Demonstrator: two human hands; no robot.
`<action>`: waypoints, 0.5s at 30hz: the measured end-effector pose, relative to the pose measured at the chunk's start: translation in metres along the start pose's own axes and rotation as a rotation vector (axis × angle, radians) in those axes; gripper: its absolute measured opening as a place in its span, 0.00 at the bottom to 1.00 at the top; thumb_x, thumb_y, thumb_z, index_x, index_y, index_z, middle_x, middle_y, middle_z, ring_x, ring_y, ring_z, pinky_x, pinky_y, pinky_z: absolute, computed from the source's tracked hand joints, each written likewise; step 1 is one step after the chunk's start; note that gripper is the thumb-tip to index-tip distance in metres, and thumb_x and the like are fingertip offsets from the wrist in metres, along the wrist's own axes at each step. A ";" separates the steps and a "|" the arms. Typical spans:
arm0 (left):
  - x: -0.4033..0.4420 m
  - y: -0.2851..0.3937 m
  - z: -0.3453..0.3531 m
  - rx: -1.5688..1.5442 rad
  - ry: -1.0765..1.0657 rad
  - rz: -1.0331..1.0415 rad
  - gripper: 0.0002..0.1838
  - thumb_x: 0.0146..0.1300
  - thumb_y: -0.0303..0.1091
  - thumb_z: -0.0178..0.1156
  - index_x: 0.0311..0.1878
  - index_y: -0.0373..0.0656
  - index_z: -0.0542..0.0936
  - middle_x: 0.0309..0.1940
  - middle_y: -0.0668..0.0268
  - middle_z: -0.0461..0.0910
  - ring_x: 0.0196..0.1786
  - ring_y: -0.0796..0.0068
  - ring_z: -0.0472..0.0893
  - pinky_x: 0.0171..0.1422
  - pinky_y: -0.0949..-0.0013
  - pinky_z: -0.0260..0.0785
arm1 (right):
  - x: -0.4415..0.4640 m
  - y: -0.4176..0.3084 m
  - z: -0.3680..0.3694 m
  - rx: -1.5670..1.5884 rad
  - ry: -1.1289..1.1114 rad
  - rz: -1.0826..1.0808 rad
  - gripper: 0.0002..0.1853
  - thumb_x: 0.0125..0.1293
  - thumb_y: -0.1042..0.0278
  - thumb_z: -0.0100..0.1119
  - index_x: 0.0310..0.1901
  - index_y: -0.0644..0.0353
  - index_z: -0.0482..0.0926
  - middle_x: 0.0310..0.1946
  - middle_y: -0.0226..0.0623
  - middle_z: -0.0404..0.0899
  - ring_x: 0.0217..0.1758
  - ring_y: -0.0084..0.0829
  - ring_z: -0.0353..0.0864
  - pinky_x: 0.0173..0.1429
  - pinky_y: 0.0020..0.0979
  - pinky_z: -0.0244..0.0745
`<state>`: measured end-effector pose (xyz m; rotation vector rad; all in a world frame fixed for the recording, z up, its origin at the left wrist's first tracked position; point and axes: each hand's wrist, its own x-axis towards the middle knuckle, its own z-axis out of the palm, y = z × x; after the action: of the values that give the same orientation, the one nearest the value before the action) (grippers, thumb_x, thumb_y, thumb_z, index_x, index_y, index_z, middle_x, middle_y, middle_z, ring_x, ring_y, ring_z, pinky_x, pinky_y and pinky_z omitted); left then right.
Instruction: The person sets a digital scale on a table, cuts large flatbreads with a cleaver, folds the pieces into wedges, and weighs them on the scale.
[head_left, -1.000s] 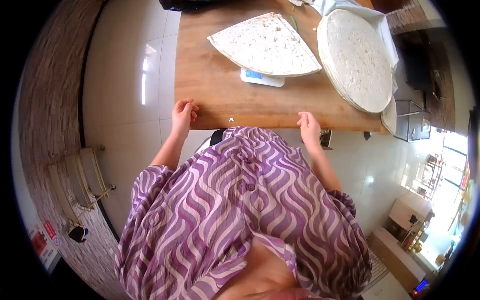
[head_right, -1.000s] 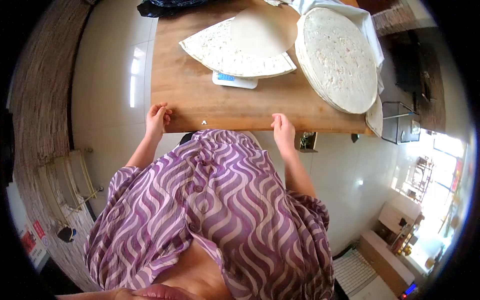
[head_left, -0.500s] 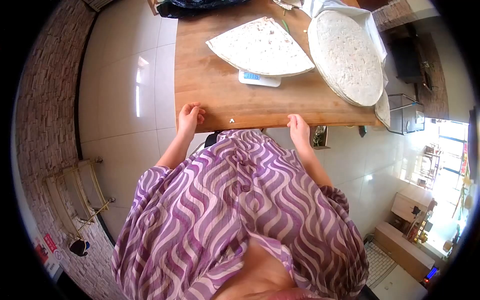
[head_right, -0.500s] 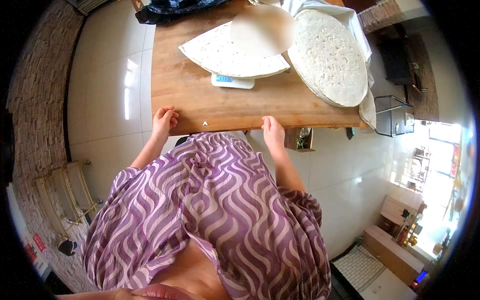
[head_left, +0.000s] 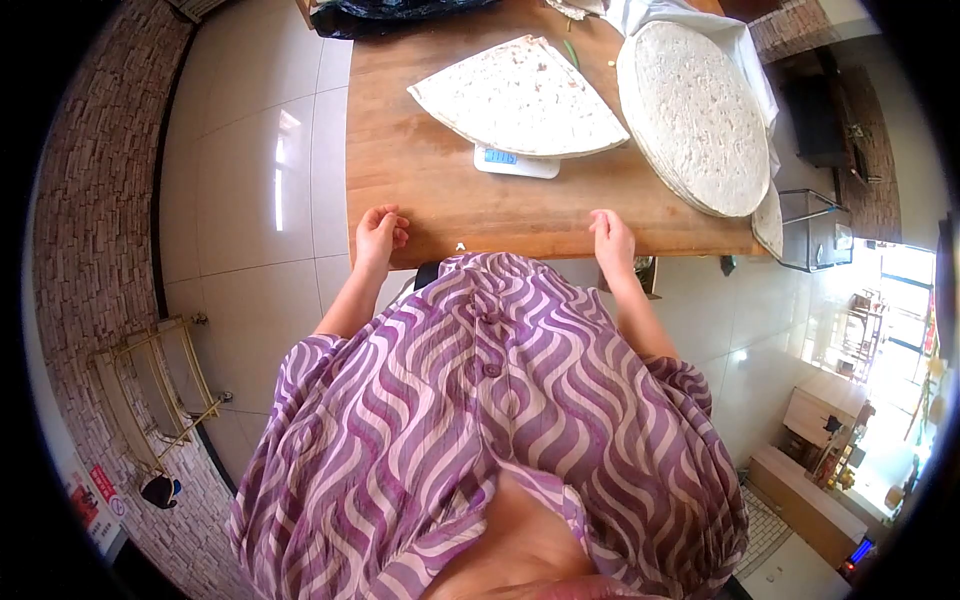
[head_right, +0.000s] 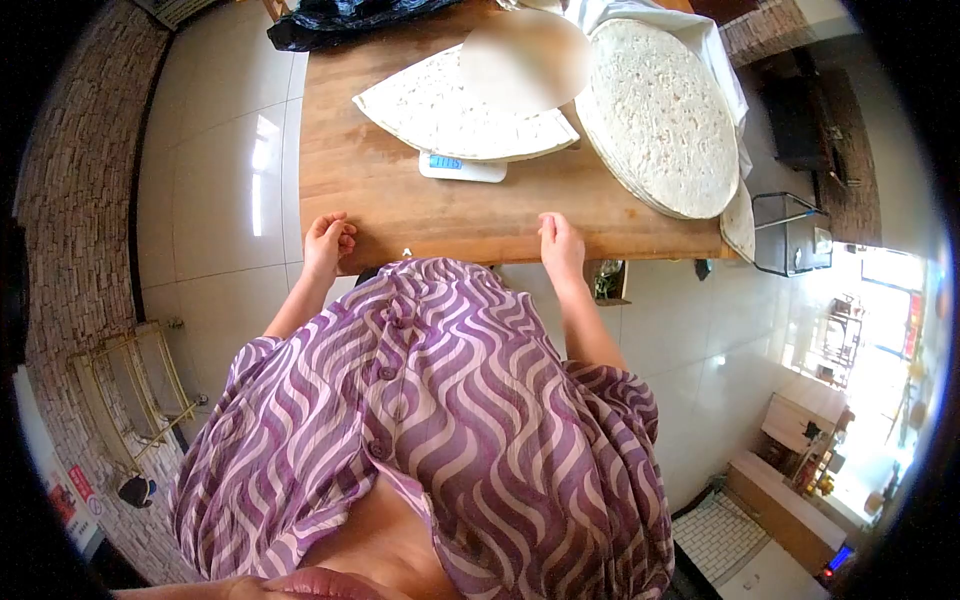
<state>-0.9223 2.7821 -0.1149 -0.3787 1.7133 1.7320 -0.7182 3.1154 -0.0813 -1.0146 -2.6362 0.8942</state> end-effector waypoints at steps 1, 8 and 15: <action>-0.002 0.004 0.001 0.002 0.001 0.002 0.10 0.65 0.29 0.49 0.47 0.37 0.72 0.29 0.63 0.77 0.24 0.80 0.74 0.26 0.77 0.68 | 0.006 -0.001 -0.003 -0.001 0.037 -0.017 0.12 0.69 0.63 0.46 0.40 0.59 0.78 0.24 0.38 0.79 0.30 0.34 0.80 0.38 0.32 0.73; 0.018 0.036 0.017 -0.026 -0.056 0.117 0.16 0.65 0.32 0.53 0.53 0.35 0.70 0.34 0.64 0.76 0.31 0.78 0.75 0.35 0.76 0.68 | 0.081 -0.014 -0.031 0.099 0.171 -0.184 0.10 0.67 0.66 0.49 0.42 0.61 0.77 0.38 0.43 0.79 0.43 0.39 0.78 0.46 0.35 0.72; 0.063 0.079 0.050 -0.030 0.092 0.254 0.27 0.62 0.39 0.58 0.60 0.32 0.66 0.43 0.61 0.75 0.43 0.74 0.75 0.47 0.71 0.70 | 0.155 -0.034 -0.023 -0.170 0.068 -0.247 0.20 0.66 0.56 0.49 0.53 0.62 0.72 0.50 0.52 0.73 0.55 0.46 0.71 0.58 0.41 0.66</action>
<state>-1.0062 2.8522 -0.0885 -0.2663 1.8694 1.9483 -0.8445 3.2084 -0.0497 -0.7154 -2.7376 0.5812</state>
